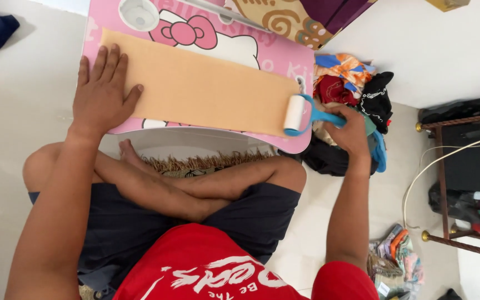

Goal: The person spreads a light-colored cloth on a small table, folds it into a smaller rectangle, and then uses a lint roller to clean the surface.

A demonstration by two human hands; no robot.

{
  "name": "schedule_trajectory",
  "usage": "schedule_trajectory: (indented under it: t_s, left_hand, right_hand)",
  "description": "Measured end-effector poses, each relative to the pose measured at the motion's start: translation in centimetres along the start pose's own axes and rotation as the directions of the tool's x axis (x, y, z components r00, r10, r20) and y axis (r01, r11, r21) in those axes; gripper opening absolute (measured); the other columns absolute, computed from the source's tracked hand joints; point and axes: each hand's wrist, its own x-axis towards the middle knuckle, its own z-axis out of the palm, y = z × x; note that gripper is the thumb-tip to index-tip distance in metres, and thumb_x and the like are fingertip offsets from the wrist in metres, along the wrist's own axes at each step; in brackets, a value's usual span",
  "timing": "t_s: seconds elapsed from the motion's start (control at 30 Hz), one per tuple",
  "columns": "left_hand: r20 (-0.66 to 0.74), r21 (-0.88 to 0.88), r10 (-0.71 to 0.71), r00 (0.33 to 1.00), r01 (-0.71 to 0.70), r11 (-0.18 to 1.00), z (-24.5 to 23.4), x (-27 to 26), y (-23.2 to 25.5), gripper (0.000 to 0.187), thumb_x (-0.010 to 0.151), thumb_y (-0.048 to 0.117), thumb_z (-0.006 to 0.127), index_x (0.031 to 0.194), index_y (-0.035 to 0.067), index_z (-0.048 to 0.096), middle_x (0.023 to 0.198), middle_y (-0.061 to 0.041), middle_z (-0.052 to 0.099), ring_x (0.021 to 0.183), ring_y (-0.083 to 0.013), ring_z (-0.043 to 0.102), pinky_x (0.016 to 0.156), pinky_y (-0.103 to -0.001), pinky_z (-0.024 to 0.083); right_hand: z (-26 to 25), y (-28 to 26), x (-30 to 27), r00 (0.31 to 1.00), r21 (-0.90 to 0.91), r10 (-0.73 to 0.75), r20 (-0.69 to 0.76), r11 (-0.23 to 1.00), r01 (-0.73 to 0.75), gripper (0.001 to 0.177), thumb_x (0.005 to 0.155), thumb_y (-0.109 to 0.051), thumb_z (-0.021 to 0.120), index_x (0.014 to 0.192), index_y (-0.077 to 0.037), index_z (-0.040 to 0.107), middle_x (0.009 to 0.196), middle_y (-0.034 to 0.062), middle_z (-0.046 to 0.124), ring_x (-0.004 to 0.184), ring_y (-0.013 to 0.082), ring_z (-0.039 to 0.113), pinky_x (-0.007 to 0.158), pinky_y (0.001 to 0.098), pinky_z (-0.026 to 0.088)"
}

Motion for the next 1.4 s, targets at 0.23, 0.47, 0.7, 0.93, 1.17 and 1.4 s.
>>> schedule_trajectory:
  t_s: [0.23,0.47,0.7,0.93,1.17,1.4]
  left_hand:
    - [0.047,-0.009,-0.045,0.998,0.046,0.999,-0.1,0.0,-0.1,0.073,0.107,0.042,0.047,0.157,-0.01,0.046,0.167,-0.023,0.04,0.157,-0.0343,0.026,0.124,-0.053,0.013]
    - [0.095,0.003,-0.089,0.992,0.089,0.996,0.0,0.2,-0.3,0.075,0.105,0.045,0.044,0.158,-0.008,0.044,0.169,-0.019,0.037,0.158,-0.031,0.023,0.124,-0.051,0.012]
    - [0.171,-0.002,-0.14,0.975,0.143,0.99,-0.7,0.7,-0.2,0.076,0.109,0.055,0.033,0.16,-0.001,0.041,0.171,-0.015,0.032,0.159,-0.0302,0.02,0.127,-0.053,0.009]
    - [0.227,-0.146,-0.212,0.951,0.248,0.958,-1.7,0.5,-0.3,0.079,0.11,0.065,0.025,0.163,0.008,0.035,0.171,-0.013,0.029,0.159,-0.0289,0.02,0.129,-0.05,0.006]
    - [0.082,-0.33,-0.222,0.972,0.236,0.914,-3.1,0.7,-0.1,0.065,0.114,0.047,0.03,0.157,0.001,0.044,0.159,-0.023,0.045,0.152,-0.0379,0.033,0.127,-0.051,0.015]
    - [0.136,-0.352,-0.299,0.944,0.328,0.877,-2.2,0.5,-0.2,0.075,0.112,0.057,0.013,0.159,0.005,0.04,0.162,-0.014,0.044,0.154,-0.0258,0.032,0.13,-0.039,0.011]
  right_hand:
    - [7.3,-10.8,6.8,0.888,0.228,-0.46,0.009,0.865,0.446,0.029,0.076,0.0,0.07,0.106,0.001,0.069,0.094,0.011,0.072,0.08,0.023,0.064,0.075,0.0329,0.052]
    - [7.6,-9.4,8.2,0.875,0.176,-0.478,0.079,0.87,0.46,0.031,0.074,-0.003,0.071,0.105,0.001,0.069,0.101,0.0104,0.072,0.087,0.0279,0.065,0.08,0.0357,0.052]
    - [3.0,6.0,4.5,0.989,0.052,-0.147,-0.024,0.988,0.148,0.034,0.076,-0.007,0.076,0.11,-0.009,0.075,0.094,0.0088,0.073,0.088,0.0241,0.068,0.079,0.0358,0.052]
    - [6.5,1.7,5.6,0.99,0.127,-0.137,0.045,0.983,0.13,0.031,0.075,-0.01,0.081,0.106,-0.015,0.079,0.095,0.0148,0.075,0.098,0.0345,0.072,0.083,0.0437,0.051]
    - [16.2,-16.9,8.8,0.911,0.414,-0.393,0.123,0.855,0.313,0.034,0.076,-0.006,0.079,0.11,-0.008,0.075,0.101,0.0185,0.075,0.102,0.0373,0.072,0.09,0.0487,0.053]
    - [19.6,-22.3,8.1,0.88,0.465,-0.429,0.203,0.833,0.299,0.033,0.079,-0.012,0.079,0.111,-0.011,0.074,0.099,0.012,0.076,0.094,0.0264,0.072,0.083,0.0407,0.055]
